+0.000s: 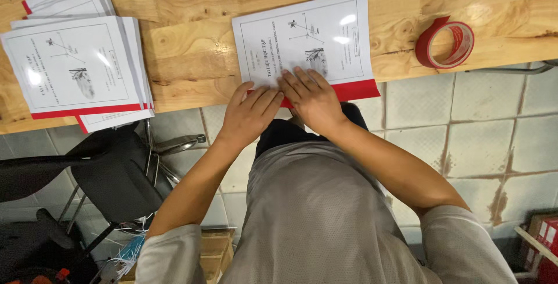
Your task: The person tapes red tape across the bottom edge of laminated documents, folds the tape over the edge, and places each finished document into a stack. The person repeats this process for several documents.
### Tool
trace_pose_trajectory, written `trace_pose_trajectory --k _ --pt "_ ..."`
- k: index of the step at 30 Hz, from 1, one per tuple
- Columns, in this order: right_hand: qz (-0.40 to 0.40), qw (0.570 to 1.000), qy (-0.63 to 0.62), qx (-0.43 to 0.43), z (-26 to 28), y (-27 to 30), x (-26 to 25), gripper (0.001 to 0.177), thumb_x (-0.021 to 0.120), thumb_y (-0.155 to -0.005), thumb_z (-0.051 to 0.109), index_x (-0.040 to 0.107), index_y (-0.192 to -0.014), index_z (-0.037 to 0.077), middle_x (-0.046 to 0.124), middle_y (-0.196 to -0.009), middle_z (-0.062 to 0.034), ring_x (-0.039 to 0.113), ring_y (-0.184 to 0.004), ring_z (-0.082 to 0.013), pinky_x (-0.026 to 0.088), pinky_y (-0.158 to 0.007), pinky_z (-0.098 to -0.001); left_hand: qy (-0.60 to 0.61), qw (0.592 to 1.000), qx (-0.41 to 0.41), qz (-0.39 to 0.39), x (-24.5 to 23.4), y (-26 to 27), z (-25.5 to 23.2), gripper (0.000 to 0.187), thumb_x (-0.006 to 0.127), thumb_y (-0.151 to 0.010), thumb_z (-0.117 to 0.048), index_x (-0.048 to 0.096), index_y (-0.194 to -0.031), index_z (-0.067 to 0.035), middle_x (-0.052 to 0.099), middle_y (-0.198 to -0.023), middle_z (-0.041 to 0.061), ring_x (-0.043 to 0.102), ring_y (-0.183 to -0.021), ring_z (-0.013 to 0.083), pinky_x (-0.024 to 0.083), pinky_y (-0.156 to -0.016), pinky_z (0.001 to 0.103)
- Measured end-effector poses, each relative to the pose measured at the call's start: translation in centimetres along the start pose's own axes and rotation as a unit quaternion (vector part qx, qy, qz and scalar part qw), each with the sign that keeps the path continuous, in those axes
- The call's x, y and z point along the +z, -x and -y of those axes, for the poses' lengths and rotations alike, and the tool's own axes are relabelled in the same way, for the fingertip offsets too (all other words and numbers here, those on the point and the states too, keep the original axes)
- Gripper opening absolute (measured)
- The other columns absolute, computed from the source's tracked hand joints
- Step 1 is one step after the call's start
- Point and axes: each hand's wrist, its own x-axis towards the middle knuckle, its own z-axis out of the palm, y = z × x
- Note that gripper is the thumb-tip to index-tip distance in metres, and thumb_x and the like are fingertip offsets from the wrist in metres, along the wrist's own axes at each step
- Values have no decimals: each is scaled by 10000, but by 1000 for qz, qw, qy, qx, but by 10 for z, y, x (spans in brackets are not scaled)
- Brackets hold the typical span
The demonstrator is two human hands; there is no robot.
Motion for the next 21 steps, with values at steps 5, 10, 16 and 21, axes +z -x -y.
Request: trace_pose_trajectory --k 5,10,16,21 --pt "-112 985 -106 81 -4 -24 -65 541 743 -772 0 715 -1305 83 752 -1296 -76 744 -1167 -237 594 -904 -298 -48 984 -53 -164 -88 -9 -16 483 774 -944 -359 634 -1321 -91 637 -1318 91 592 -1249 284 274 -1116 623" --pt "-256 801 -401 363 -19 5 -89 96 726 -1047 114 760 -1031 25 689 -820 -98 588 -741 -201 491 -703 -337 121 957 -106 -240 -82 -10 -61 436 792 -943 -313 622 -1298 -125 619 -1312 78 584 -1291 276 337 -1207 557" --pt "-277 445 -687 504 -27 8 -21 308 695 -936 212 614 -1175 35 700 -1104 -89 708 -1020 -212 618 -867 -391 185 962 -173 -107 21 -39 -71 670 811 -774 -360 630 -1313 -4 586 -1349 179 546 -1295 374 348 -1117 596" --pt "-174 388 -642 638 -25 32 39 452 719 -922 277 607 -1246 -17 697 -1175 -99 704 -1090 -236 561 -999 -415 106 977 -171 -73 84 -21 -44 465 765 -834 -204 663 -1262 -52 629 -1327 94 587 -1282 278 442 -1093 497"
